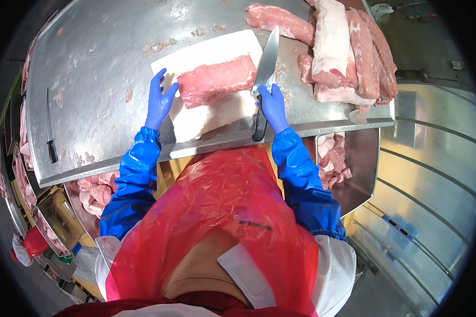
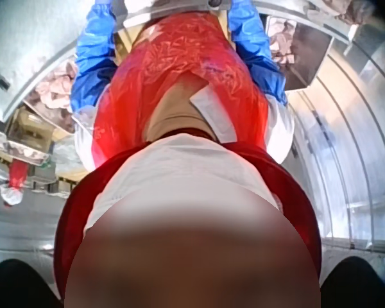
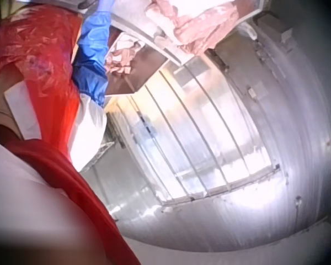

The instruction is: The person cuts large pieces of raw meat into smaller portions using a knife on a white cutting board. The cut pieces are placed into a metal tray. The person wears blue gloves and a red apron.

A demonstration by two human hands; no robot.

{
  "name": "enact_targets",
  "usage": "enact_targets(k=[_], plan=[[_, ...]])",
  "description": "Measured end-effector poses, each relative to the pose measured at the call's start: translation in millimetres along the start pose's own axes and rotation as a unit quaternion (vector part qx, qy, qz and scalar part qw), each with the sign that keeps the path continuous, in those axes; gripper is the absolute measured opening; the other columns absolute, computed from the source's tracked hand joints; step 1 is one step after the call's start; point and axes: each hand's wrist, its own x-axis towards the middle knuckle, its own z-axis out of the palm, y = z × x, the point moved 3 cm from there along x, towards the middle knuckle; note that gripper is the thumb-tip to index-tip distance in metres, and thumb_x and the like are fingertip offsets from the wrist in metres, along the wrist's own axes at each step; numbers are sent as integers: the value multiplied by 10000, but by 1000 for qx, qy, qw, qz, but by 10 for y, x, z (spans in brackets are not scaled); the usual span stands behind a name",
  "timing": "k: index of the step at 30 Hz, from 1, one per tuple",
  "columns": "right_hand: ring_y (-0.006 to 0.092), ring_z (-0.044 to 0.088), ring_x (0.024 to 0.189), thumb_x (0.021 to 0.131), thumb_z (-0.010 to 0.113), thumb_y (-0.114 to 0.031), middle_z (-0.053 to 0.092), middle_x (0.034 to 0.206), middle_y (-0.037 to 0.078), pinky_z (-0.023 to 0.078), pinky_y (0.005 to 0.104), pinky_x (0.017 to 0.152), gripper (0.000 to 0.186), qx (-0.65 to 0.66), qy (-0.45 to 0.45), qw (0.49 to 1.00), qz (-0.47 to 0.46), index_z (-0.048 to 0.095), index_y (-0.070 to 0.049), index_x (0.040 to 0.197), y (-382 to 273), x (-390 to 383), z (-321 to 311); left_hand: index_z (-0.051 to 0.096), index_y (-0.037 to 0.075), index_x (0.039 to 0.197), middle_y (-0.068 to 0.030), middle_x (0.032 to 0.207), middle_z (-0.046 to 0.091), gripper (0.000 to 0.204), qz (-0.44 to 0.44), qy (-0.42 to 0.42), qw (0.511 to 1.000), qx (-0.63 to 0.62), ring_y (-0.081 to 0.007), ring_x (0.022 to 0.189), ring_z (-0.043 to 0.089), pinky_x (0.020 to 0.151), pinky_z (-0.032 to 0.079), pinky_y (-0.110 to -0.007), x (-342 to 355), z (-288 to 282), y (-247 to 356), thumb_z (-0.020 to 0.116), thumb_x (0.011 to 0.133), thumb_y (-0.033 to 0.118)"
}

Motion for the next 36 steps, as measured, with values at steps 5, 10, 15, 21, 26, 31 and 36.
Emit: enact_targets(k=[5, 10, 15, 21, 26, 31, 36], plan=[[149, 608, 826, 950, 574, -219, 624, 989, 84, 525, 272, 622, 355, 73, -34, 997, 13, 528, 18, 1210, -107, 284, 426, 604, 29, 1175, -109, 1037, 646, 325, -61, -49, 995, -68, -188, 962, 620, 847, 518, -317, 67, 406, -156, 653, 901, 196], [198, 651, 892, 946, 577, -169, 621, 1036, 111, 567, 313, 777, 284, 208, -263, 941, -35, 524, -9, 1175, -859, 1202, 886, 626, 29, 1048, -85, 904, 632, 247, -96, -273, 951, -114, -176, 822, 615, 769, 506, -325, -893, 884, 309, 700, 853, 163], [199, 618, 892, 924, 593, -246, 665, 1004, 125, 486, 320, 831, 368, -112, -210, 939, -248, 589, 57, 1131, -1250, 1140, 620, 578, 43, 1188, -81, 931, 632, 398, -1, 1, 1000, 4, -213, 887, 613, 816, 501, -343, -1066, 1032, 533, 715, 822, 118], [261, 667, 842, 927, 556, -262, 674, 943, 184, 512, 359, 776, 343, -222, -118, 951, -178, 575, 20, 1121, -375, 853, -213, 615, 67, 1152, 7, 838, 568, 349, -46, 154, 987, -6, -89, 752, 531, 683, 465, -253, -733, 801, 473, 721, 822, 107], [387, 622, 598, 978, 493, -203, 587, 675, 209, 492, 470, 542, 158, -231, -203, 948, -76, 498, -46, 968, -292, -358, 24, 626, 88, 1151, -46, 998, 563, 334, 9, 241, 964, 116, -141, 847, 564, 703, 480, -286, -741, 369, 495, 723, 834, 132], [432, 625, 721, 942, 500, -174, 621, 770, 226, 485, 519, 601, 152, -309, -187, 873, -328, 504, -56, 1039, -71, -655, 600, 622, 121, 1182, -86, 1151, 516, 371, -12, 216, 973, 80, -214, 998, 580, 830, 491, -347, -750, 449, 367, 731, 829, 154], [429, 622, 711, 938, 519, -179, 617, 778, 226, 481, 501, 602, 166, -283, -123, 889, -339, 515, -46, 1038, -684, -351, 928, 547, 157, 1315, -197, 1282, 468, 600, 44, 150, 964, 214, -365, 1221, 444, 1016, 385, -475, -586, 558, 399, 754, 767, 283]])
